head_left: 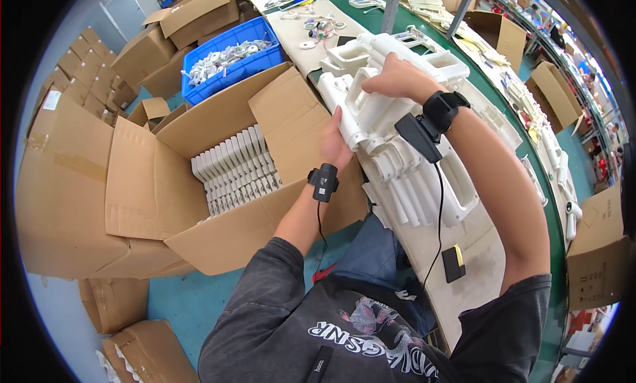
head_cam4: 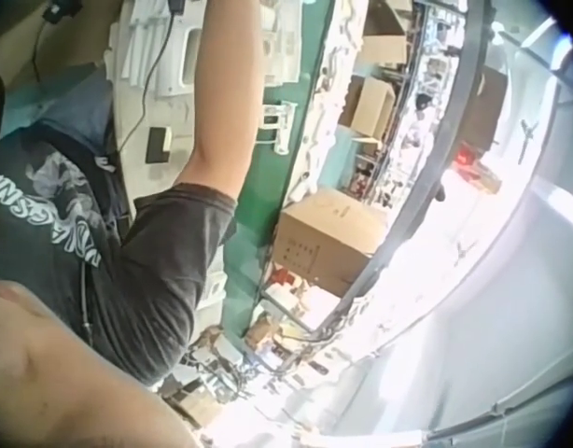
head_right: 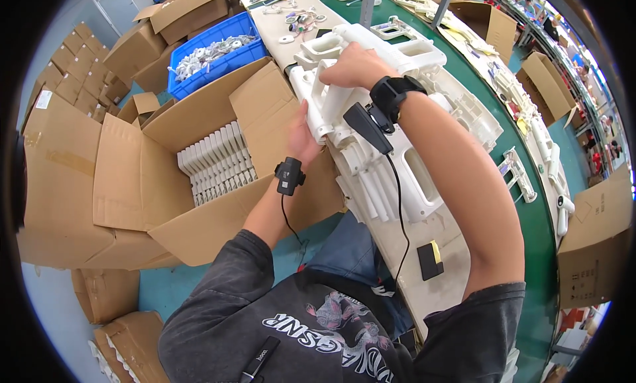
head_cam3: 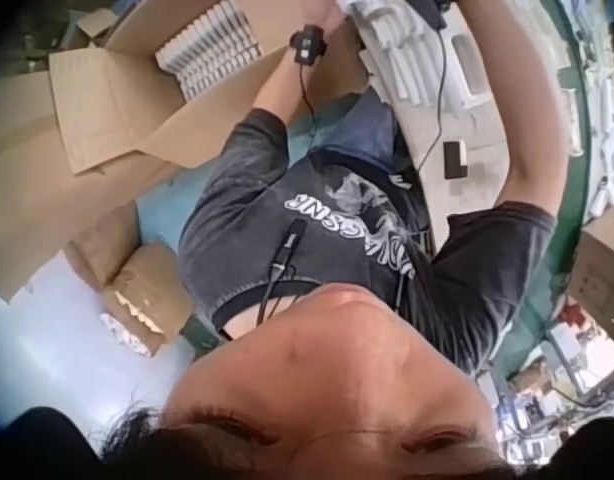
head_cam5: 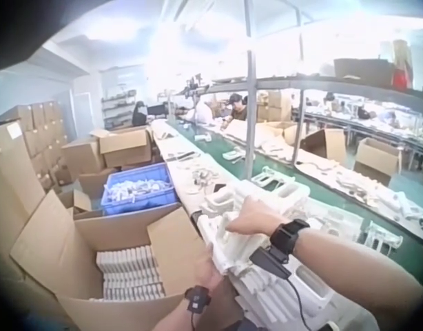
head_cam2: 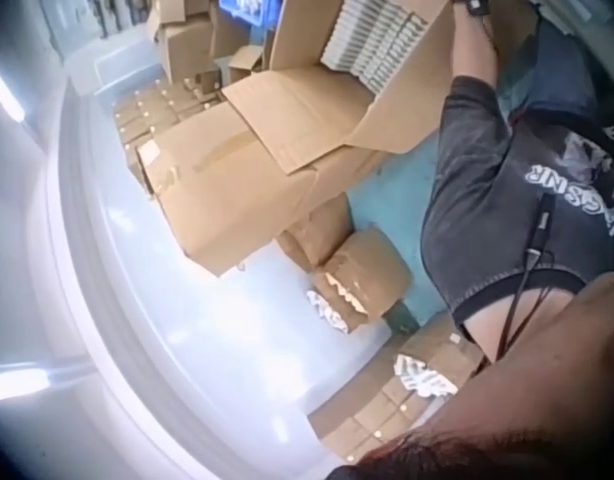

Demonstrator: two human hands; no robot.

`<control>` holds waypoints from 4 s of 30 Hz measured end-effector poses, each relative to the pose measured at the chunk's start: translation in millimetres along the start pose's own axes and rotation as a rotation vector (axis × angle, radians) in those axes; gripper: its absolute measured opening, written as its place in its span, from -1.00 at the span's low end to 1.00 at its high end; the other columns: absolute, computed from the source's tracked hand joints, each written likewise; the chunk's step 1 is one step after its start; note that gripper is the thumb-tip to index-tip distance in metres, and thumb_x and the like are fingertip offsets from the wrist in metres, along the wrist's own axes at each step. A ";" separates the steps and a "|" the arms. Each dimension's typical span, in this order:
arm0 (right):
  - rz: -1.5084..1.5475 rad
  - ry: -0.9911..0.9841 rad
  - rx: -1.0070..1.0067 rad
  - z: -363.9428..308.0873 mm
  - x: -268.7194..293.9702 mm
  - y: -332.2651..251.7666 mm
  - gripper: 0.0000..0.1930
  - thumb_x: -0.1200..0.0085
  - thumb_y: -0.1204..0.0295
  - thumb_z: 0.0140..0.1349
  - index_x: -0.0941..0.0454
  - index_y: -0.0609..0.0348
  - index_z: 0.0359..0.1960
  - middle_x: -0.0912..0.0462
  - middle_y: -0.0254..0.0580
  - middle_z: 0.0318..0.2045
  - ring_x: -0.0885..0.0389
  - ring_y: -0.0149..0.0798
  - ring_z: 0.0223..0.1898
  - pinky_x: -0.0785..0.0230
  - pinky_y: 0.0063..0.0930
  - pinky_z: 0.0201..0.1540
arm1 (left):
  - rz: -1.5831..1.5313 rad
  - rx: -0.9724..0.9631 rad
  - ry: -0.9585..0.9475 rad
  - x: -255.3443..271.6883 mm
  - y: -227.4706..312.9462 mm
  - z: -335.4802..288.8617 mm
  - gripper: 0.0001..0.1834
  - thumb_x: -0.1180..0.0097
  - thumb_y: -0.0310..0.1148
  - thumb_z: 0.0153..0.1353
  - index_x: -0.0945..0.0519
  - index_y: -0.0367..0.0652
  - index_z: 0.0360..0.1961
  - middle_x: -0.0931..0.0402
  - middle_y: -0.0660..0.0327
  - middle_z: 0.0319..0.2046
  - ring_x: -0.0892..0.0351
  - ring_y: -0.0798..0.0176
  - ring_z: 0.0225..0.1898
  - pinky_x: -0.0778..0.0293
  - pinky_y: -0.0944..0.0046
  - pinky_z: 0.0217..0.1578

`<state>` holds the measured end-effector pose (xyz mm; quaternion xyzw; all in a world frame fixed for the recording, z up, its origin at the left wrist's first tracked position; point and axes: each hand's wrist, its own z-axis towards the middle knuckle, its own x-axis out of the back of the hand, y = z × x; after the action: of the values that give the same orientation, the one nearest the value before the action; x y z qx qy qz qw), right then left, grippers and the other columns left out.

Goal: The person stacks white plastic housings, places one on the table, and peels the backing from a black foam piece. They press the foam onto a motor inside the housing, fit a second housing over it, and repeat the process.

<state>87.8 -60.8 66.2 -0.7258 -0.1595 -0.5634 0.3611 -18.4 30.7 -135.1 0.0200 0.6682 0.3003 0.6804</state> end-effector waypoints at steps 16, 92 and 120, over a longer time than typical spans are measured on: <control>-0.226 0.101 -0.012 4.5 -37.9 -2.4 -0.17 -0.28 -0.01 0.06 -0.37 0.49 0.17 -0.46 0.42 0.12 -0.45 0.31 0.17 -0.37 -0.03 0.21 | 1.056 -0.239 0.458 32.4 -44.4 39.5 -0.29 0.14 -0.14 0.48 -0.02 -0.40 0.46 -0.06 -0.14 0.43 -0.05 -0.06 0.45 0.00 0.13 0.42; -0.039 0.460 -0.598 -373.4 -44.0 481.4 -0.26 -0.31 0.13 0.17 -0.35 0.33 0.28 -0.50 0.18 0.15 -0.49 0.04 0.19 -0.33 -0.21 0.26 | 1.214 1.244 -1.330 -83.1 -113.3 -184.0 -0.63 0.01 -0.13 0.47 -0.66 -0.18 0.00 -0.70 0.20 -0.14 -0.64 0.29 -0.11 -0.49 0.32 -0.02; -0.060 1.135 -0.593 -324.4 -85.1 460.4 -0.38 -0.38 0.17 -0.06 -0.39 0.31 -0.05 -0.54 -0.03 -0.50 -0.56 -0.03 -0.48 -0.42 -0.14 -0.38 | 1.188 0.457 -0.634 -105.6 -153.3 -213.1 -0.79 -0.11 -0.50 0.32 -0.64 -0.20 -0.04 -0.61 0.20 -0.19 -0.56 0.36 -0.23 -0.47 0.35 -0.16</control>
<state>127.0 -591.2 -137.8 -0.3789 0.1990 -0.8900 0.1572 -148.4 -220.6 -128.6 0.6093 0.3605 0.4527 0.5421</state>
